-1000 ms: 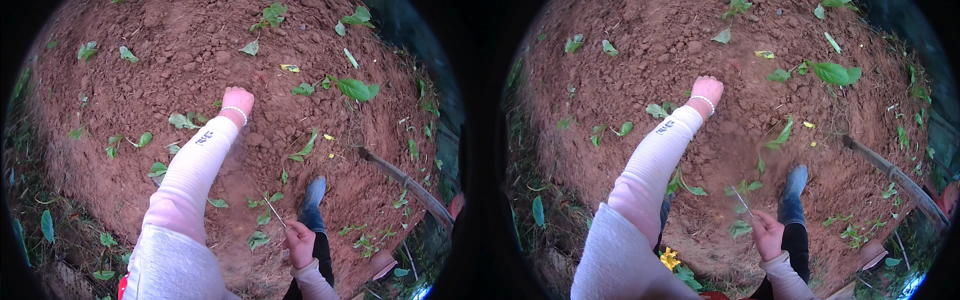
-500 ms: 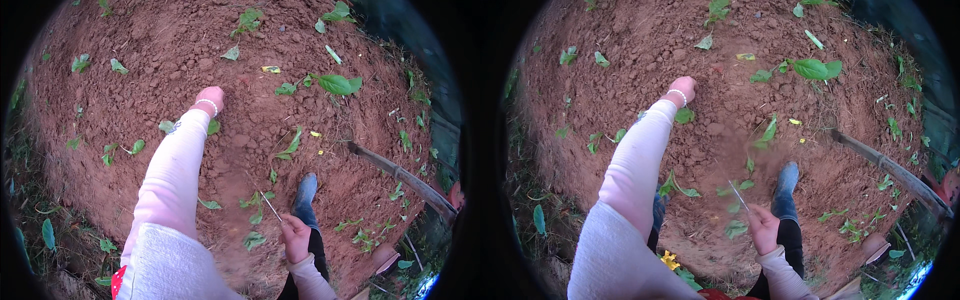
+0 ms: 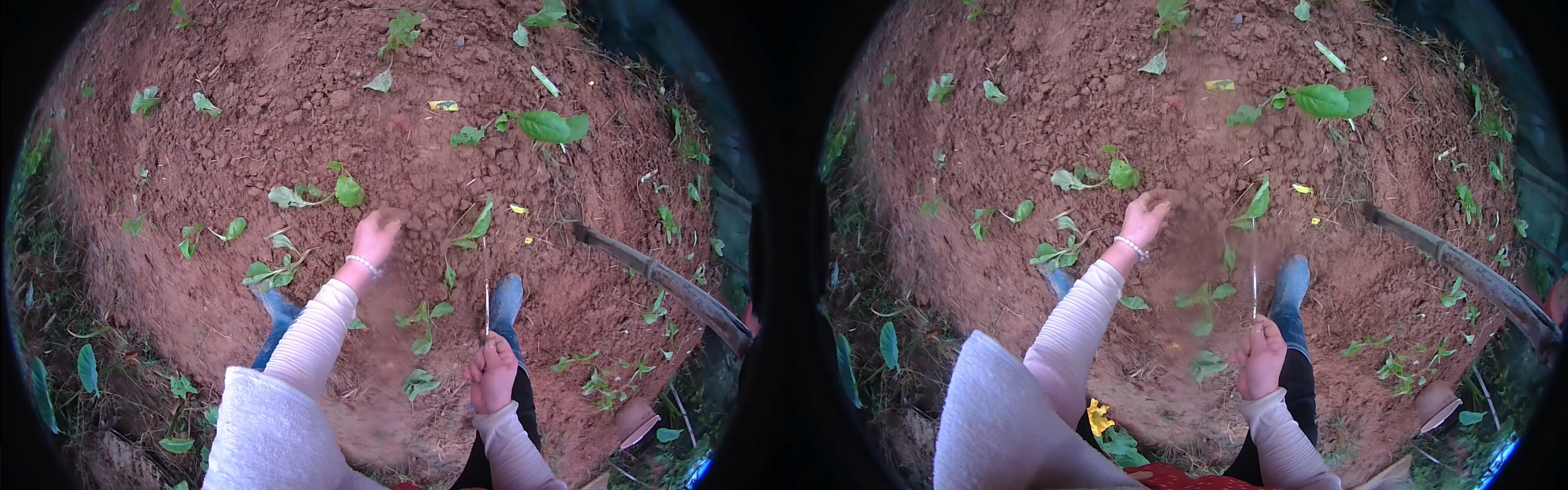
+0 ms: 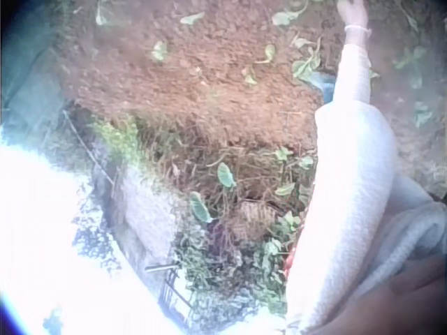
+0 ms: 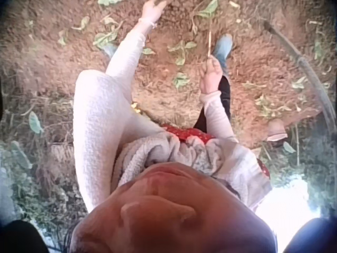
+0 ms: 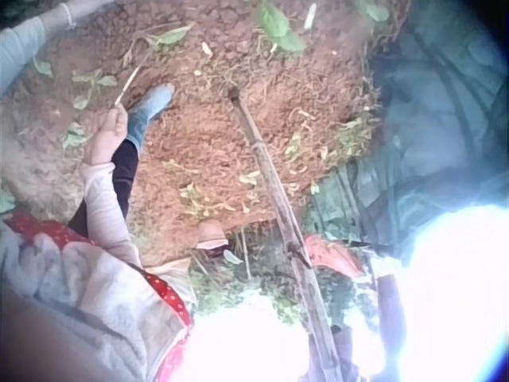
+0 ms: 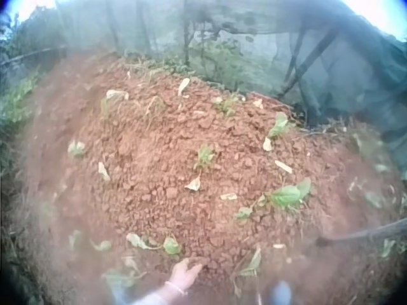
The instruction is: The person walks along a garden bed and repeatedly pulls small weeds from the soil by hand, placing them into a nearby bucket. The person uses a thin stick to loosen soil around some plants before removing the weeds.
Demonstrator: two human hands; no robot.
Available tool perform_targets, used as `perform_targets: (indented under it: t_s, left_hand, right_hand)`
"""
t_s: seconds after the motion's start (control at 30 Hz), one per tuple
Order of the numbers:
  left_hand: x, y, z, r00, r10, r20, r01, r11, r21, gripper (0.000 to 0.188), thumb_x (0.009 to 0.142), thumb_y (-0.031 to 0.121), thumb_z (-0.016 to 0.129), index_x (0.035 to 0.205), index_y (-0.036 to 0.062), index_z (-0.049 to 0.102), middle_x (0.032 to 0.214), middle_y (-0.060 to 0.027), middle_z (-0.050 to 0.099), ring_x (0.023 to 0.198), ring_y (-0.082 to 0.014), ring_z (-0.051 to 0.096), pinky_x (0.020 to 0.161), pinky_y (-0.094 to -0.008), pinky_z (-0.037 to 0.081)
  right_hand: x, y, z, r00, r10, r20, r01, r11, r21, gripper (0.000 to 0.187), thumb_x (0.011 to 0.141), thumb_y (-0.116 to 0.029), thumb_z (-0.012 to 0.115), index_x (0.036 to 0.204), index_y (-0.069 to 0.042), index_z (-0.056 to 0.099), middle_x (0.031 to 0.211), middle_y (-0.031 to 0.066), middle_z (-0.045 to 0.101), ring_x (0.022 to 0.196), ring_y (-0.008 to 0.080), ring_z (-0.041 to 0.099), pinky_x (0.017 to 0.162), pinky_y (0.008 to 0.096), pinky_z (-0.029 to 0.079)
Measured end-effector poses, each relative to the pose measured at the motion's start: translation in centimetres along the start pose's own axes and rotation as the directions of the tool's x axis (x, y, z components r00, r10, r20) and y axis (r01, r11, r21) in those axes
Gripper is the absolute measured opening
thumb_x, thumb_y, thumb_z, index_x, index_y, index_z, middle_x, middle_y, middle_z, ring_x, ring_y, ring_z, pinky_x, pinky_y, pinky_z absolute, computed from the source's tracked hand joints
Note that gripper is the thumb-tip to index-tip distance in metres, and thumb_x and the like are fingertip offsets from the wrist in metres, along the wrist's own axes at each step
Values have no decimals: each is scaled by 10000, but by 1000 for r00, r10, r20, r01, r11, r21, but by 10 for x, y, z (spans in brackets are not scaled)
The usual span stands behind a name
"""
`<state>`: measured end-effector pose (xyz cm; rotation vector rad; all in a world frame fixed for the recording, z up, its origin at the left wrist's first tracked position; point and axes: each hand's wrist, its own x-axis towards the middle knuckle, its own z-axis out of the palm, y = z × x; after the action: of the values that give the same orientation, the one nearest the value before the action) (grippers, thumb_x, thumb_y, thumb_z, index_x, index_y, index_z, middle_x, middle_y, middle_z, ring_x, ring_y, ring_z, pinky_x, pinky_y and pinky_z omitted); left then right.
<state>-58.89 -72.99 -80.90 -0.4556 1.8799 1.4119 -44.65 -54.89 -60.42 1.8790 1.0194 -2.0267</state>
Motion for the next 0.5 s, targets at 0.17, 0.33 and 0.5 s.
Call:
perform_targets:
  t_s: [0.17,0.33,0.5]
  left_hand:
    - [28,10,20,899,-363,-245,84,692,-717,396,815,0,467,1190,-2,339,1065,-133,510,932,-217,545,765,-331,455]
    - [59,-10,13,857,-378,-350,-169,434,-885,260,776,-97,439,1028,-41,410,1023,-156,514,924,-242,539,759,-323,485]
    - [79,-3,0,849,-394,-352,-216,348,-912,319,727,-131,464,1007,8,403,956,-112,496,845,-218,534,734,-312,498]
  right_hand:
    - [-1,1,-8,997,56,54,-56,998,13,110,878,-116,431,910,-28,489,499,-44,308,371,53,248,355,221,264]
    - [-6,0,-2,995,85,57,-80,994,-73,155,870,-119,458,962,-10,519,503,-57,312,375,41,250,345,211,251]
    - [-5,4,-4,993,86,79,-81,994,-69,179,863,-110,475,985,8,532,509,-56,351,376,41,278,344,212,271]
